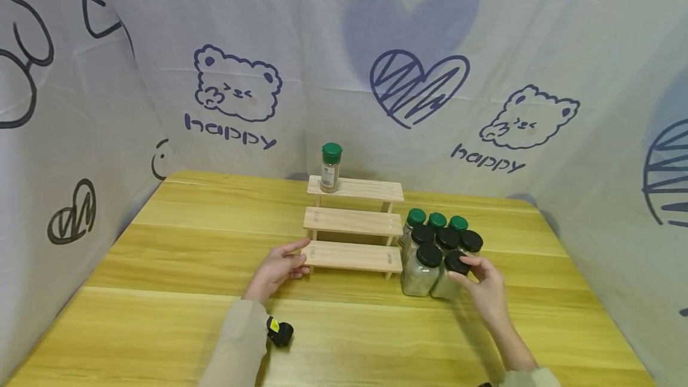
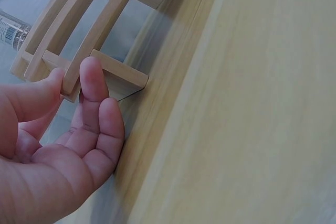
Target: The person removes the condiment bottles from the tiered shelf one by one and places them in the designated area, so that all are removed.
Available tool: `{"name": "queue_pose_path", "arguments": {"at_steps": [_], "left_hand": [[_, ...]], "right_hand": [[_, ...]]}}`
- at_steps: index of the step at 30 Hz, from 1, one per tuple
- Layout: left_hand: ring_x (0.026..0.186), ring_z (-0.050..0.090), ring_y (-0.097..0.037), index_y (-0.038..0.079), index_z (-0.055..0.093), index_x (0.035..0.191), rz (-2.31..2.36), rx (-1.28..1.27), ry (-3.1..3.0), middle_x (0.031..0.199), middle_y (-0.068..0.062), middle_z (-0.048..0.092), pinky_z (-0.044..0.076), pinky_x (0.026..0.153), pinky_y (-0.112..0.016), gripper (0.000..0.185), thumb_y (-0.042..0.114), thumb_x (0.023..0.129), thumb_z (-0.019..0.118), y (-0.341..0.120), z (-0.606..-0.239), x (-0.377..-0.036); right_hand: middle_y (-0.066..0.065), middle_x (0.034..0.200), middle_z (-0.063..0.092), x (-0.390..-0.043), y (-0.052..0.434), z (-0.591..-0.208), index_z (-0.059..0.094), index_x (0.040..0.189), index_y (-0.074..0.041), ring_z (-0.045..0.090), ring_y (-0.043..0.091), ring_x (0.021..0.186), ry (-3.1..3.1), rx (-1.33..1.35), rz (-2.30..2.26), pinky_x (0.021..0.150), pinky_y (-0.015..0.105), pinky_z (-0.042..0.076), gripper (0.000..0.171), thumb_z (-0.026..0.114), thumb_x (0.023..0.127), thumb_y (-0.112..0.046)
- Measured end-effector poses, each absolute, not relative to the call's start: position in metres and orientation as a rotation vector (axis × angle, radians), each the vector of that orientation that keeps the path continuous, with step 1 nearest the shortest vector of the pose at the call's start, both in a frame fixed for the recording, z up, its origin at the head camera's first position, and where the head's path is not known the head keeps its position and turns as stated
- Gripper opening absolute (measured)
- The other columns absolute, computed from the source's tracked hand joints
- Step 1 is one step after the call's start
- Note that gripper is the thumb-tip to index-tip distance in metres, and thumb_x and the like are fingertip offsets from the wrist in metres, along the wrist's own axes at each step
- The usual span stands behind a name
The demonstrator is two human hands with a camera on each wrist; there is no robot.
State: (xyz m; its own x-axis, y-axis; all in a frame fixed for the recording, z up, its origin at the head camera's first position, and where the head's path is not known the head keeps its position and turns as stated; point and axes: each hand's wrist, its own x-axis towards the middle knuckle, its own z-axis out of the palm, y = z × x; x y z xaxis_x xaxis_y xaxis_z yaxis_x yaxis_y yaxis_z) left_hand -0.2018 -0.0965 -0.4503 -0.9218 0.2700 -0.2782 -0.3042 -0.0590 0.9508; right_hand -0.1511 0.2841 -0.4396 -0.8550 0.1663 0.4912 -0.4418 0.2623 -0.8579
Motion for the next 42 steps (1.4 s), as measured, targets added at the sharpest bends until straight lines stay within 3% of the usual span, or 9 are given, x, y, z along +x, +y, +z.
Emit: {"name": "queue_pose_path", "arguments": {"at_steps": [4, 12, 19, 28, 34, 39, 42], "left_hand": [[0.066, 0.060, -0.012, 0.002, 0.037, 0.135, 2.034, -0.040, 1.842, 0.074, -0.006, 0.059, 0.047, 0.066, -0.028, 0.045, 0.003, 0.092, 0.047, -0.097, -0.450, -0.202], [0.066, 0.060, -0.012, 0.002, 0.038, 0.134, 2.035, -0.051, 1.842, 0.075, -0.006, 0.058, 0.047, 0.066, -0.028, 0.044, 0.003, 0.091, 0.047, -0.096, -0.450, -0.202], [0.066, 0.059, -0.013, 0.002, 0.038, 0.134, 2.040, -0.057, 1.846, 0.076, -0.006, 0.056, 0.047, 0.067, -0.028, 0.044, 0.002, 0.091, 0.047, -0.096, -0.451, -0.202], [0.066, 0.060, -0.012, 0.003, 0.038, 0.135, 2.033, -0.046, 1.853, 0.076, -0.006, 0.057, 0.047, 0.067, -0.028, 0.044, 0.003, 0.092, 0.047, -0.097, -0.451, -0.201], [0.067, 0.059, -0.013, 0.003, 0.038, 0.135, 2.035, -0.052, 1.853, 0.077, -0.007, 0.056, 0.047, 0.067, -0.028, 0.044, 0.003, 0.092, 0.047, -0.097, -0.451, -0.202], [0.066, 0.059, -0.013, 0.003, 0.039, 0.134, 2.039, -0.061, 1.853, 0.078, -0.007, 0.056, 0.047, 0.067, -0.028, 0.043, 0.003, 0.091, 0.047, -0.096, -0.452, -0.203], [0.066, 0.059, -0.013, 0.002, 0.039, 0.134, 2.042, -0.062, 1.850, 0.077, -0.007, 0.056, 0.047, 0.066, -0.027, 0.043, 0.002, 0.091, 0.047, -0.096, -0.452, -0.203]], "right_hand": [[0.000, 0.093, 0.058, -0.150, 0.279, -0.436, 0.063, 0.089, 0.000, 0.055, 0.001, 0.088, -2.054, 0.230, 1.644, 0.077, 0.012, 0.042, 0.027, 0.078, 0.066, -0.003], [0.005, 0.090, 0.058, -0.149, 0.270, -0.428, 0.059, 0.087, 0.010, 0.055, -0.001, 0.086, -2.142, 0.090, 1.554, 0.076, 0.013, 0.043, 0.026, 0.069, 0.064, 0.016], [-0.004, 0.094, 0.057, -0.153, 0.276, -0.439, 0.061, 0.090, 0.005, 0.054, -0.002, 0.088, -2.134, 0.149, 1.582, 0.076, 0.011, 0.042, 0.024, 0.072, 0.069, 0.007], [-0.004, 0.094, 0.054, -0.145, 0.267, -0.424, 0.058, 0.092, 0.006, 0.056, 0.013, 0.091, -2.257, -0.052, 1.538, 0.077, 0.013, 0.042, 0.027, 0.068, 0.069, 0.015], [0.002, 0.098, 0.055, -0.149, 0.275, -0.436, 0.057, 0.094, 0.009, 0.053, 0.003, 0.091, -2.184, 0.085, 1.599, 0.073, 0.013, 0.044, 0.027, 0.069, 0.071, 0.009], [0.002, 0.110, 0.054, -0.166, 0.303, -0.475, 0.062, 0.097, -0.007, 0.052, 0.008, 0.099, -2.148, 0.241, 1.639, 0.070, 0.016, 0.047, 0.026, 0.072, 0.074, -0.004], [0.005, 0.115, 0.053, -0.168, 0.306, -0.478, 0.062, 0.099, -0.007, 0.051, 0.008, 0.102, -2.173, 0.236, 1.604, 0.072, 0.016, 0.046, 0.026, 0.071, 0.075, -0.007]]}}
